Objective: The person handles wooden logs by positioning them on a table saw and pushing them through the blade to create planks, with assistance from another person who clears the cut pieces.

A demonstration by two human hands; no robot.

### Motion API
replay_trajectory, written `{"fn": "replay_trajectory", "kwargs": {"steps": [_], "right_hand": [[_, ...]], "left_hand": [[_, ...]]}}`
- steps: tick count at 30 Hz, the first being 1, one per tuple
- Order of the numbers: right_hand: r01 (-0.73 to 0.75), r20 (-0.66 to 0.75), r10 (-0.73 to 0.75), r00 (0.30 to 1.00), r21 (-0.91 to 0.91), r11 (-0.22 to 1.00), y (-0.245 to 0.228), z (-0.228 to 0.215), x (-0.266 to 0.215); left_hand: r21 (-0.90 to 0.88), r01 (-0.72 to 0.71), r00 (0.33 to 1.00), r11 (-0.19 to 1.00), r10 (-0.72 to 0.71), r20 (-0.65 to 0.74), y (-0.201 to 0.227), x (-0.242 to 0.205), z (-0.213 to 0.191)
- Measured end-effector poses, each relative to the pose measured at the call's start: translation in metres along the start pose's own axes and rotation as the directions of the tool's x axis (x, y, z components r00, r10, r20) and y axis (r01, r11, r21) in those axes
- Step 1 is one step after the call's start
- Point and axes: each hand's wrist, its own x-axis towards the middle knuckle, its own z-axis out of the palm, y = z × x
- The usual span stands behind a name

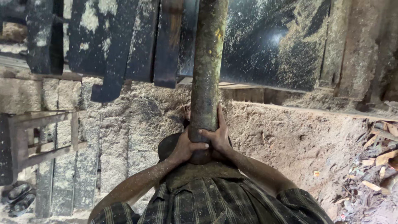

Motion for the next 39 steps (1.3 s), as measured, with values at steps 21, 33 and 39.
{"fn": "replay_trajectory", "kwargs": {"steps": [21,33,39], "right_hand": [[0.283,-0.072,-0.277,0.958,0.378,0.881,-0.060,-0.036,0.160],[0.354,-0.206,-0.321,0.924,0.151,0.923,-0.064,-0.057,0.268],[0.332,-0.230,-0.298,0.927,0.127,0.935,-0.083,-0.073,0.322]], "left_hand": [[0.365,-0.041,0.935,0.930,0.164,-0.314,0.097,0.135,-0.027],[0.432,-0.036,0.922,0.901,0.197,-0.335,0.137,0.222,-0.051],[0.492,-0.035,0.888,0.870,0.253,-0.385,0.156,0.269,-0.058]]}}
